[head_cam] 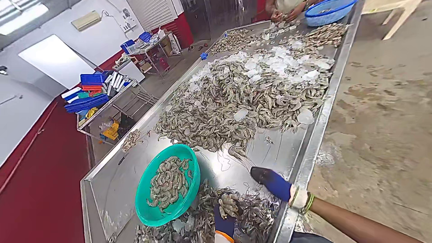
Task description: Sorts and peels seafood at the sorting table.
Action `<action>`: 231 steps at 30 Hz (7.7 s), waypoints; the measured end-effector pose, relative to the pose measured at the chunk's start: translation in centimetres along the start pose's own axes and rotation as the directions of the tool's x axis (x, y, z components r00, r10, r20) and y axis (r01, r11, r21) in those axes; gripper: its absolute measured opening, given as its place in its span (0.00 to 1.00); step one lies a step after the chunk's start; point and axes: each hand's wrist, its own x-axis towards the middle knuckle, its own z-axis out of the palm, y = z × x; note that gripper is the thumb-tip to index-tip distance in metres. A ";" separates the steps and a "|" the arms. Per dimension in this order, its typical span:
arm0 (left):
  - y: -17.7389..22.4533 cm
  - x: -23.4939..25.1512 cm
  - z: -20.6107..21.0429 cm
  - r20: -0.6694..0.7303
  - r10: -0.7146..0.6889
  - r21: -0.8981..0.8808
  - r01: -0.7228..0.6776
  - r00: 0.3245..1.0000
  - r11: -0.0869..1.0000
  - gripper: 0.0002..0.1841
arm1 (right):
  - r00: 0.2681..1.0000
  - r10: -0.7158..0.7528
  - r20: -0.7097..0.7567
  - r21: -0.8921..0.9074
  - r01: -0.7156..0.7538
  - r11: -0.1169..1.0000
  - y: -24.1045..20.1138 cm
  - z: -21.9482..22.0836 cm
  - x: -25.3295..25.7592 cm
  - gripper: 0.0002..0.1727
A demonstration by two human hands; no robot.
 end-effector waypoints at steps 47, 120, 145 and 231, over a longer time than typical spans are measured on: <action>1.8 2.2 0.1 0.091 0.299 -0.148 -0.284 0.950 0.947 0.17 | 0.956 0.246 -0.158 -0.603 -0.291 0.743 -3.1 2.7 15.2 0.21; 3.0 2.7 4.8 -0.047 0.304 0.196 -0.289 0.952 0.937 0.33 | 0.947 0.046 0.317 -0.694 0.199 0.692 -4.2 4.2 1.7 0.16; 1.8 2.3 4.3 -0.094 0.546 -0.195 -0.553 0.833 0.810 0.19 | 0.951 0.239 -0.197 -0.569 -0.309 0.762 2.2 -4.7 4.5 0.18; -2.9 11.8 -15.7 -0.348 0.866 0.505 -0.706 0.360 0.496 0.28 | 0.942 -0.200 0.269 -0.662 0.332 0.672 -1.0 1.5 10.3 0.13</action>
